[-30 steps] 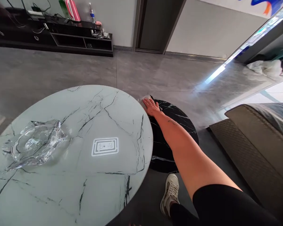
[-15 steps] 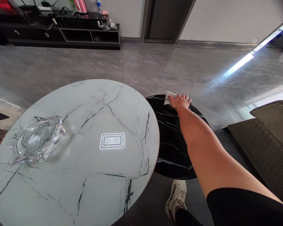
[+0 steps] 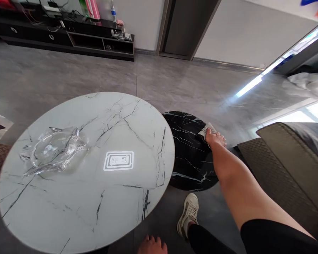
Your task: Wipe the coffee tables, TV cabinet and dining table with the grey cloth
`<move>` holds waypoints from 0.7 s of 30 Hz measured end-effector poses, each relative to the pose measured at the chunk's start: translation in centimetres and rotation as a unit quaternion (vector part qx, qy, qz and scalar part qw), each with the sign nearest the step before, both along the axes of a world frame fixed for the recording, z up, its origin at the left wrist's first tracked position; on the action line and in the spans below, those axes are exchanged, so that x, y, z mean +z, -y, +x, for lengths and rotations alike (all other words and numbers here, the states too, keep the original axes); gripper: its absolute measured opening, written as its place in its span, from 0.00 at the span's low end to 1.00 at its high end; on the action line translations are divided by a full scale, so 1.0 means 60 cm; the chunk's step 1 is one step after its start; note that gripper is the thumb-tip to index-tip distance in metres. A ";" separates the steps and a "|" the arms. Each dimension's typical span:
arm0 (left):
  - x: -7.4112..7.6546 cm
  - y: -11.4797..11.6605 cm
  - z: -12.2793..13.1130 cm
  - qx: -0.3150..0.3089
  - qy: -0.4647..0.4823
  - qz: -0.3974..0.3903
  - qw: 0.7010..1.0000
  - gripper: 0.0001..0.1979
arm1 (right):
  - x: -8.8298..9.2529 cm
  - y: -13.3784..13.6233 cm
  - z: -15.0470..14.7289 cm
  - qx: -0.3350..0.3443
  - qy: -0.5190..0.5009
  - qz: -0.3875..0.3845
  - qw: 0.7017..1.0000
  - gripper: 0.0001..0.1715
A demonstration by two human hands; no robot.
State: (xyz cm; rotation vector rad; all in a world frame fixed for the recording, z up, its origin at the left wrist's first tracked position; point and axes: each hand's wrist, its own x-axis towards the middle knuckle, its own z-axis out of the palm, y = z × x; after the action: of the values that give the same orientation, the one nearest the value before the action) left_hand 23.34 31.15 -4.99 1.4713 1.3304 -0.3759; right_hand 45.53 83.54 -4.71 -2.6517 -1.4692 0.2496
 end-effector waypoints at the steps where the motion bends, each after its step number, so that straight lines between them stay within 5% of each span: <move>1: 0.011 -0.001 0.000 -0.013 -0.001 0.003 1.000 0.24 | 0.002 0.021 0.006 -0.015 -0.003 -0.003 1.000 0.54; 5: 0.050 0.010 -0.004 -0.065 0.011 0.031 0.997 0.25 | 0.011 0.117 0.017 -0.054 -0.015 0.001 0.998 0.54; 13: 0.086 0.039 -0.021 -0.126 0.013 0.107 0.986 0.32 | -0.004 0.327 -0.014 -0.032 -0.004 0.008 0.999 0.50; 18: 0.097 0.054 -0.015 -0.168 0.019 0.090 0.982 0.26 | -0.008 0.460 -0.097 0.139 0.038 -0.009 0.990 0.45; 21: 0.090 0.061 -0.010 -0.165 0.003 0.103 0.981 0.23 | -0.011 0.497 -0.152 0.258 0.040 -0.020 0.965 0.47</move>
State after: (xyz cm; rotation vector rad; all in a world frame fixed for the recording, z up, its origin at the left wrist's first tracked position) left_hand 22.77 27.50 0.40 1.8733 1.1453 -0.4572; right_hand 36.42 53.70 -5.36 -2.2758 -2.1834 0.2102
